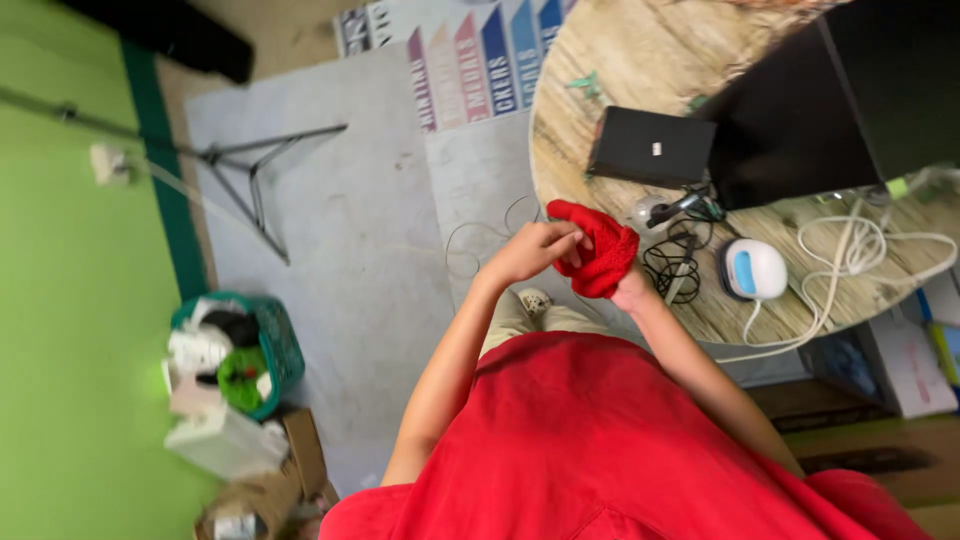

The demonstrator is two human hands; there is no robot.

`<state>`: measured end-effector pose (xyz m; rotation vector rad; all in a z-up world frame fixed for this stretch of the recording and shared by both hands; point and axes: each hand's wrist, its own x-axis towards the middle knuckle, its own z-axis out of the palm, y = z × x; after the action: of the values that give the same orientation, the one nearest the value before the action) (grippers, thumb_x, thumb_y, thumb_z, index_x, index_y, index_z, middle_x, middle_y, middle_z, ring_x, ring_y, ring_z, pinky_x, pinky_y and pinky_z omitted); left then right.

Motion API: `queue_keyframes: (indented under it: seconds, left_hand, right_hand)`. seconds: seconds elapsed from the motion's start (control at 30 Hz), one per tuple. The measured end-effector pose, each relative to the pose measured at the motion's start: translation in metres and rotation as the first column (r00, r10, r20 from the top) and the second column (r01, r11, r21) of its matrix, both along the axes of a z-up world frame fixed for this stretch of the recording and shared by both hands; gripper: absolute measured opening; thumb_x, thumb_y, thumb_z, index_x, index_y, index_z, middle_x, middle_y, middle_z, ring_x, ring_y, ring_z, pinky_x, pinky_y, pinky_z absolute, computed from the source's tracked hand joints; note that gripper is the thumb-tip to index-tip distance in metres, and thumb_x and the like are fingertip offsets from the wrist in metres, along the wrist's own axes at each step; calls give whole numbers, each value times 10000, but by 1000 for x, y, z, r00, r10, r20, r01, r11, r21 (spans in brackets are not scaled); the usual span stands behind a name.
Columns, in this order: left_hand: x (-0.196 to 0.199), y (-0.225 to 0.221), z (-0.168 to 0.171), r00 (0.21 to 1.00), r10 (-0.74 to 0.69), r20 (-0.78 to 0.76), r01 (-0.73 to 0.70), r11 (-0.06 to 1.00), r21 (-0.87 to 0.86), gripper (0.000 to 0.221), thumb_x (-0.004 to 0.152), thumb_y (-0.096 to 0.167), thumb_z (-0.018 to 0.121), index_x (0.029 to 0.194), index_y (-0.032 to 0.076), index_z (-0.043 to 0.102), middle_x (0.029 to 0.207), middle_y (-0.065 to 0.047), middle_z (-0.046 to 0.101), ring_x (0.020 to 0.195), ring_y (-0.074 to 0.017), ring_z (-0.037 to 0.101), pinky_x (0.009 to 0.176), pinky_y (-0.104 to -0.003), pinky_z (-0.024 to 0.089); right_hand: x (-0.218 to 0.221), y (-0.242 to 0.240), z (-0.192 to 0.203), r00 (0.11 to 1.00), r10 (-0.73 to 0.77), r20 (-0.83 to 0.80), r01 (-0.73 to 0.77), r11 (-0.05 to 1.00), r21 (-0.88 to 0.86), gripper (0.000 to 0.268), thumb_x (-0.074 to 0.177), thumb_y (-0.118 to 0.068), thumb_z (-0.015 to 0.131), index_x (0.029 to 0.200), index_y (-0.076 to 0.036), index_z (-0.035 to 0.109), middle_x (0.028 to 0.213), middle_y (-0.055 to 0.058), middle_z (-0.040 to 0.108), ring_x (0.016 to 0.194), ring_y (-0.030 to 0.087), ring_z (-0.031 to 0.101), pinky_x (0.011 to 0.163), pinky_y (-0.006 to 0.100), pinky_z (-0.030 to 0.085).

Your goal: Tidying a workspace by cutting tape, coiling a cable, and cleaning an electronic component with a cloth.

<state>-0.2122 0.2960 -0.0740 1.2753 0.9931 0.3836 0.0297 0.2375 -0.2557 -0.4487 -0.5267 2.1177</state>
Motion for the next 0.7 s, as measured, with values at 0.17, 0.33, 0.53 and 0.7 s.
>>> queue_keyframes:
  seconds: [0.17, 0.33, 0.53, 0.7]
  left_hand:
    - [27, 59, -75, 999, 32, -2, -28, 905, 424, 459, 944, 148, 707, 1367, 40, 564, 1290, -179, 631, 1193, -326, 590, 1050, -429, 488]
    - [36, 121, -136, 1000, 13, -14, 0, 723, 690, 1130, 720, 171, 906, 1597, 10, 212, 1626, -228, 296, 1515, -423, 289, 1251, -472, 259]
    - [47, 159, -162, 993, -88, -81, 120, 732, 671, 1410, 535, 224, 1002, 1577, -70, 98, 1599, -304, 249, 1456, -465, 294, 1220, -474, 259]
    - [55, 170, -188, 998, -21, 53, -17, 776, 631, 1259, 586, 186, 983, 1556, -49, 215, 1540, -258, 368, 1438, -425, 394, 1228, -458, 323]
  right_hand:
    - [-19, 19, 102, 925, -311, 217, 341, 932, -119, 411, 1103, -303, 510, 1405, -24, 505, 1351, 90, 612, 1224, 242, 612, 1028, 405, 537]
    - [-46, 14, 96, 771, -516, 373, 596, 792, -134, 463, 1039, -264, 511, 1449, -50, 497, 1392, 81, 613, 1232, 235, 629, 974, 442, 557]
    - [-92, -23, 22, 442, -650, 618, 831, 556, -10, 574, 926, -78, 684, 1460, -35, 478, 1385, 97, 614, 1202, 226, 636, 998, 418, 542]
    - [-122, -27, 13, 277, -578, 768, 827, 550, 117, 677, 858, -130, 797, 1461, -40, 503, 1402, 57, 602, 1264, 175, 581, 1064, 352, 483]
